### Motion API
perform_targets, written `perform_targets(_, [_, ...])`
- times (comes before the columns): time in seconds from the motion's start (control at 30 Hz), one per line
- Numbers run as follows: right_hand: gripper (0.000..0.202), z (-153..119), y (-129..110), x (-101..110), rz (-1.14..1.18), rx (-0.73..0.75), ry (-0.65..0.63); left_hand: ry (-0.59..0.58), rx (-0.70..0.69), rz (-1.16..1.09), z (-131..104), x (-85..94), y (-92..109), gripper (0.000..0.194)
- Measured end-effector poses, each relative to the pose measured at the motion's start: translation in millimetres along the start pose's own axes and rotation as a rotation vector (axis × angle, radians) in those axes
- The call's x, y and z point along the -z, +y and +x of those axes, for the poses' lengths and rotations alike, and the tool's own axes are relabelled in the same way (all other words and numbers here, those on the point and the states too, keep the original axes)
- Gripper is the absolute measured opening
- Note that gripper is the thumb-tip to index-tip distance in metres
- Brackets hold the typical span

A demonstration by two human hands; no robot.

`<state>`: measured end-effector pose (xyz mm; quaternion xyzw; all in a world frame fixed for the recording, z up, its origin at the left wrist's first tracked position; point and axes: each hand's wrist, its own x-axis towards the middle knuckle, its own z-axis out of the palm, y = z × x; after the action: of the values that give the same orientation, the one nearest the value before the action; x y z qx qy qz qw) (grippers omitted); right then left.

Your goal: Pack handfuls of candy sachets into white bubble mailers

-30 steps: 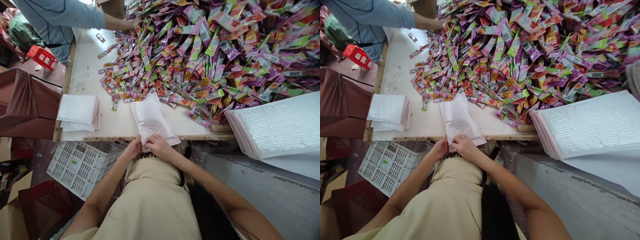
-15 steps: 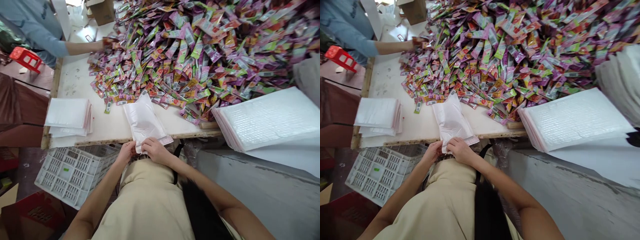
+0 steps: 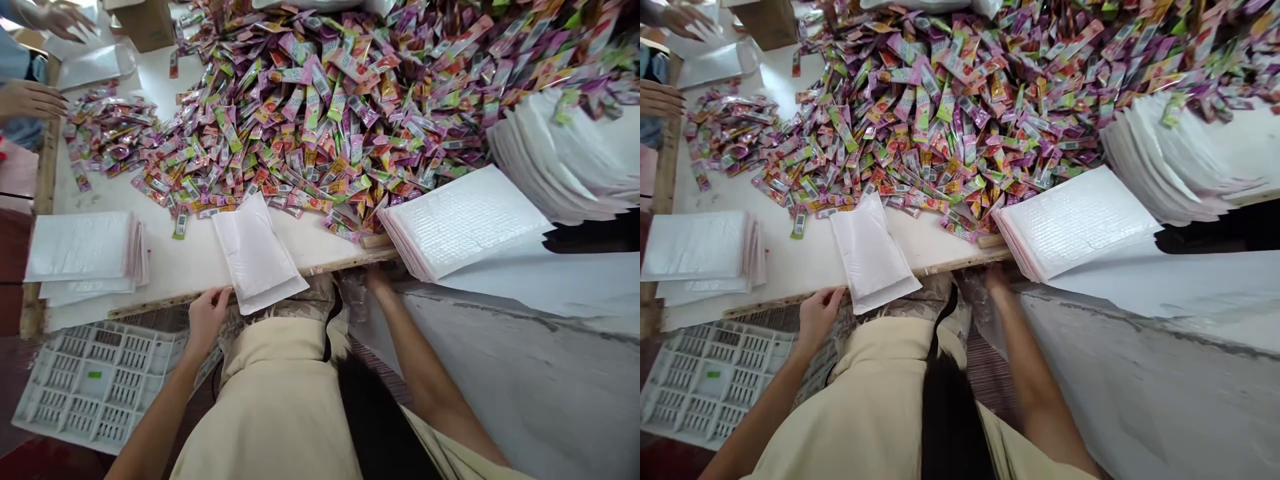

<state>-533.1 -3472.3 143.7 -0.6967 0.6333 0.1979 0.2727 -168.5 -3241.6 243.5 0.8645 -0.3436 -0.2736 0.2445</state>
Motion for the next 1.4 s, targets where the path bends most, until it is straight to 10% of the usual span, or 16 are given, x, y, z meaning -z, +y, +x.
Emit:
perform_targets(0.07, [0.027,-17.1,-4.7,7.8,-0.060,0.036,-0.126,0.073,-0.291,0.219,-1.7,7.2,-3.8,0.044])
perform_targets(0.2, [0.020,-60.9,-26.0,39.7,-0.036,0.397,-0.171,-0.143,-0.703,0.462,1.1,-3.3,-12.4,0.067])
perform_targets(0.37, [0.068,-59.3,-99.9,60.2,0.011,1.128,0.313,-0.187,-0.832,0.520,17.4,-26.9,-17.4,0.060])
perform_targets(0.5, [0.079,-32.7,-140.8,52.7,-0.188,1.524,0.161,-0.327,-0.932,0.460,26.7,-25.2,-15.7,0.059])
perform_targets(0.67, [0.071,-24.4,-143.0,48.6,-0.192,1.651,0.020,-0.414,-0.913,0.300,31.7,-18.8,-15.8,0.060])
perform_targets(0.9, [0.041,-9.5,-145.1,26.2,0.223,1.409,0.053,-0.412,-0.663,-0.097,29.5,-11.6,-6.6,0.046])
perform_targets(1.13, [0.032,-19.2,-173.7,21.3,0.437,0.853,0.128,0.002,-0.022,-0.173,49.8,-22.7,8.6,0.050])
perform_targets(1.4, [0.031,-11.3,-186.2,26.5,0.797,0.545,-0.100,0.050,0.235,-0.402,75.6,-20.5,20.0,0.036])
